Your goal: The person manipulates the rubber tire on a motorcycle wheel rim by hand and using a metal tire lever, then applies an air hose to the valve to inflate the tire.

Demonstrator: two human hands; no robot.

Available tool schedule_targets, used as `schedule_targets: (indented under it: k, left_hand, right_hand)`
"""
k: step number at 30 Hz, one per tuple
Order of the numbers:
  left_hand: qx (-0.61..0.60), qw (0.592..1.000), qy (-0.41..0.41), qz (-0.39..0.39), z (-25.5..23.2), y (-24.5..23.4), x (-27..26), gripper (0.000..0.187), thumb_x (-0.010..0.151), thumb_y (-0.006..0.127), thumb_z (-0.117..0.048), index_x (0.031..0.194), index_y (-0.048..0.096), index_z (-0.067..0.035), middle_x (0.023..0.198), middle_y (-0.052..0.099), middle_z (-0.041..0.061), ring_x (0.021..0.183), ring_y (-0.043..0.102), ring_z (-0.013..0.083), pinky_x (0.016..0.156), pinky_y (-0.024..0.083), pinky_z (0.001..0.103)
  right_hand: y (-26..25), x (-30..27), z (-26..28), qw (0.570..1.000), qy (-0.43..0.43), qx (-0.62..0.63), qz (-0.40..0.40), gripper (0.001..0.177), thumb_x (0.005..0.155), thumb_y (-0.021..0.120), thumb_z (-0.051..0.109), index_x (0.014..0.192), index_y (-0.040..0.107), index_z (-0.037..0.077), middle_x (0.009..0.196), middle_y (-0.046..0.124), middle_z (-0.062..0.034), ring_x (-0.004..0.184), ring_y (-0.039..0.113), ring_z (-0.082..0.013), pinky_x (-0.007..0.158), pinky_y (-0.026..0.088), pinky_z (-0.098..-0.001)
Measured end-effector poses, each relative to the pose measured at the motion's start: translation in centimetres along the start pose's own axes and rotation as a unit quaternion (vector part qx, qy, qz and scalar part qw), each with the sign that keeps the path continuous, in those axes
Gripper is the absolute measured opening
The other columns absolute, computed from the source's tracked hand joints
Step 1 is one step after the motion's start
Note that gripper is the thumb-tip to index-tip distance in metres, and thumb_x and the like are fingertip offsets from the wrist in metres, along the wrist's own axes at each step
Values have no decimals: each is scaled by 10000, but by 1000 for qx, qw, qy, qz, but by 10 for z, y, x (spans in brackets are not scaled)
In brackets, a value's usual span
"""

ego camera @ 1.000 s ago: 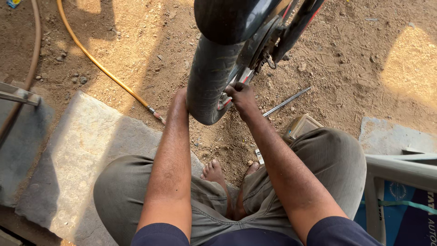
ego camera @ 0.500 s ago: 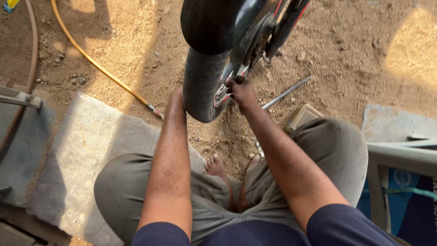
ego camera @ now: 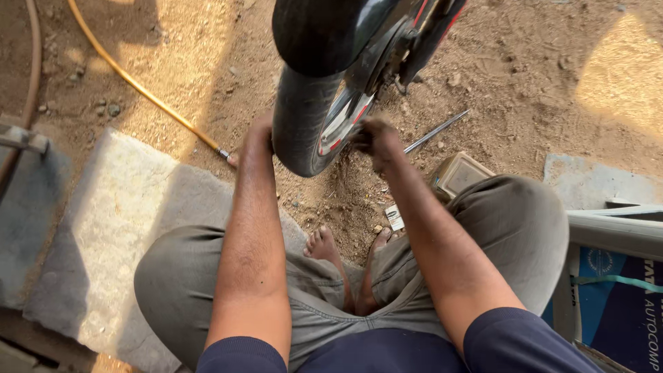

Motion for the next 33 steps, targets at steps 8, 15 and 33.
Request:
schedule_targets:
  k: [8, 15, 33]
  left_hand:
    - [65, 986, 152, 12, -96, -10, -94, 364, 1007, 560, -448, 1070, 763, -152, 1028, 769, 8, 945, 708, 150, 849, 582, 385]
    - [47, 970, 222, 81, -135, -2, -121, 357, 1036, 619, -330, 1326, 678, -131, 1127, 738, -27, 1032, 678, 119, 936, 564, 345]
    - [426, 706, 536, -181, -126, 4, -101, 92, 1067, 601, -33, 1108, 684, -31, 1066, 728, 164, 996, 710, 366, 824, 559, 450]
  right_hand:
    - [-115, 37, -40, 944, 72, -287, -144, 220, 1023, 619, 165, 1159, 677, 2, 954, 734, -138, 697, 719, -196, 593, 623, -300]
    - [-126, 18, -116, 847, 139, -513, 0, 222, 974, 711, 274, 1108, 727, 98, 899, 782, -50, 656, 732, -148, 586, 593, -306]
    - [-57, 88, -62, 700, -210, -678, -71, 154, 1029, 683, 265, 1151, 751, 200, 1088, 761, -24, 900, 725, -159, 826, 598, -349]
Point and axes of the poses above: each hand's wrist, its own x-axis towards the middle knuckle, its own y-axis out of the palm, z = x × y, the point moved 5 cm from there along x, towards the middle knuckle
